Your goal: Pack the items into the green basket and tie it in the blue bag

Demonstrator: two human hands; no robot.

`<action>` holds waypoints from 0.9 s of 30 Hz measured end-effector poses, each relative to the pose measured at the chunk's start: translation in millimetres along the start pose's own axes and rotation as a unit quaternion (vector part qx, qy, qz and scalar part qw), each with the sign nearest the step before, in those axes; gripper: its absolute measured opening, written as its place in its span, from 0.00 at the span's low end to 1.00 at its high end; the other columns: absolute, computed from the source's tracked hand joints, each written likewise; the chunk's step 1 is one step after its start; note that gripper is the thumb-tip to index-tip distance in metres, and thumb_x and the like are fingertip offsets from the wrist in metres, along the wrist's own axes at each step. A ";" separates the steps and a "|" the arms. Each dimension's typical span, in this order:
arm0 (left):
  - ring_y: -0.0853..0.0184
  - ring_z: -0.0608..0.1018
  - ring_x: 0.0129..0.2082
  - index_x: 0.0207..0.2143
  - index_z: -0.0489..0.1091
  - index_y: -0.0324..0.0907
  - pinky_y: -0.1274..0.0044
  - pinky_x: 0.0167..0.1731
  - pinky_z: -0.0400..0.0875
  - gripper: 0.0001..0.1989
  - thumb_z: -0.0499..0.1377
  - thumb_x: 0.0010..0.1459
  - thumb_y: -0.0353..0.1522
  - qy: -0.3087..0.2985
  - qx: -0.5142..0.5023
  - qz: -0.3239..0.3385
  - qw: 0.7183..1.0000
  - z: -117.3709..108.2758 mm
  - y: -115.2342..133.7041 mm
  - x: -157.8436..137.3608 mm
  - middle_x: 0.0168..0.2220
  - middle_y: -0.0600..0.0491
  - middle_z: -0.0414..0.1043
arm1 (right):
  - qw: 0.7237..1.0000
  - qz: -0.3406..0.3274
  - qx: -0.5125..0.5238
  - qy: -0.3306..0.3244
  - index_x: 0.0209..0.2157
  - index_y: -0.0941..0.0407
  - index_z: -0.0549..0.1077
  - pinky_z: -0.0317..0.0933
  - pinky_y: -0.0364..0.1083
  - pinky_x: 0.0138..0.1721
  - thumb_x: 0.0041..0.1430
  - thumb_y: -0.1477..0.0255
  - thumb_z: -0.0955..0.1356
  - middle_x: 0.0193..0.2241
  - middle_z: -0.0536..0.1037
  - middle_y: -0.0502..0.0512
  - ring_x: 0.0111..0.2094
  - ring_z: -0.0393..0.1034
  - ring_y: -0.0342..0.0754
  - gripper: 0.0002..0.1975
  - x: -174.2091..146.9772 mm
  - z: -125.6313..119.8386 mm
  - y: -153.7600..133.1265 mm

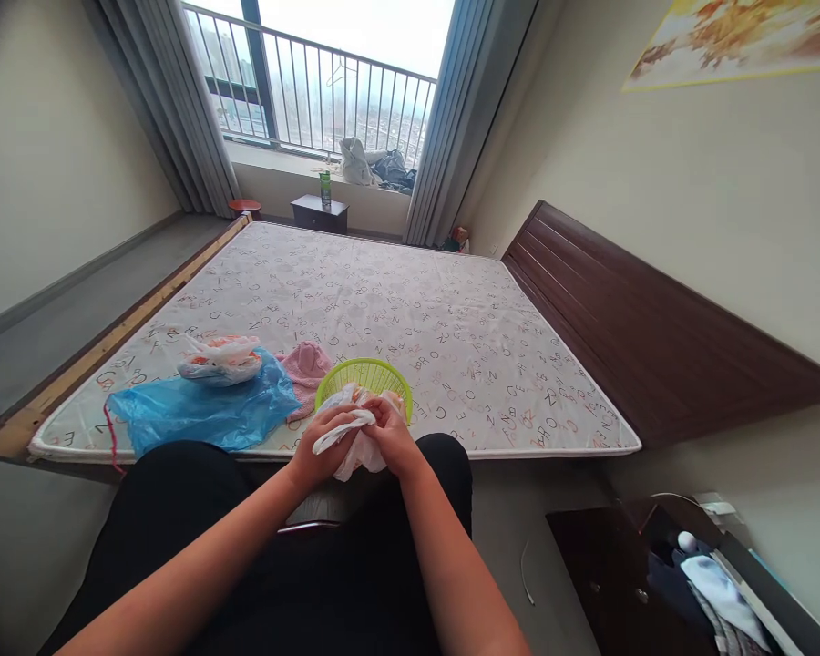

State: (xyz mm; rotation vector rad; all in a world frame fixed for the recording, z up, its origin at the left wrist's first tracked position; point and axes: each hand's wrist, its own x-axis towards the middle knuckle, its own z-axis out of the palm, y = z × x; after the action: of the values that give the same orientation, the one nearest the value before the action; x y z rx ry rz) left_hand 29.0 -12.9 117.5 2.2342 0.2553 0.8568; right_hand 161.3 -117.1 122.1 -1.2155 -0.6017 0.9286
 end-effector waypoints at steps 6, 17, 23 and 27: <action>0.60 0.76 0.58 0.50 0.77 0.48 0.62 0.61 0.68 0.12 0.56 0.69 0.33 -0.017 -0.021 0.028 0.999 -4.9 -1.9 -0.4 0.59 0.48 0.75 | 0.996 0.005 0.073 0.044 0.40 0.53 0.72 0.70 0.53 0.50 0.54 0.58 0.71 0.40 0.80 0.55 0.46 0.76 0.54 0.16 -1.4 -3.5 0.9; 0.59 0.73 0.61 0.43 0.79 0.47 0.61 0.64 0.63 0.10 0.56 0.69 0.34 -0.006 -0.001 0.042 0.999 -8.5 -14.4 -2.1 0.56 0.49 0.77 | 0.978 -0.008 0.171 0.120 0.40 0.52 0.72 0.72 0.45 0.39 0.46 0.67 0.80 0.29 0.79 0.45 0.32 0.77 0.45 0.21 5.5 -6.1 0.9; 0.55 0.71 0.60 0.41 0.79 0.45 0.59 0.63 0.61 0.11 0.55 0.67 0.35 0.062 0.078 -0.026 0.995 -24.9 -35.5 -4.1 0.55 0.49 0.78 | 0.944 -0.031 0.240 0.226 0.35 0.52 0.70 0.74 0.44 0.37 0.46 0.74 0.79 0.29 0.80 0.45 0.33 0.78 0.44 0.17 24.1 -45.0 -15.9; 0.57 0.75 0.54 0.37 0.78 0.44 0.62 0.62 0.63 0.15 0.51 0.69 0.37 0.117 0.062 -0.078 0.988 -28.8 -59.1 -7.4 0.51 0.47 0.79 | 0.927 -0.074 0.217 0.296 0.34 0.52 0.68 0.74 0.44 0.37 0.46 0.77 0.77 0.26 0.78 0.42 0.30 0.78 0.43 0.17 42.5 -75.2 -25.4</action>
State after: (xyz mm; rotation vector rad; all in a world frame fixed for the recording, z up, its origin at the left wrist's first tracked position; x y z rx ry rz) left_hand 8.7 42.8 88.1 2.1915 0.6010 1.0408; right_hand 251.2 -121.4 122.7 -0.9592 0.0061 0.4857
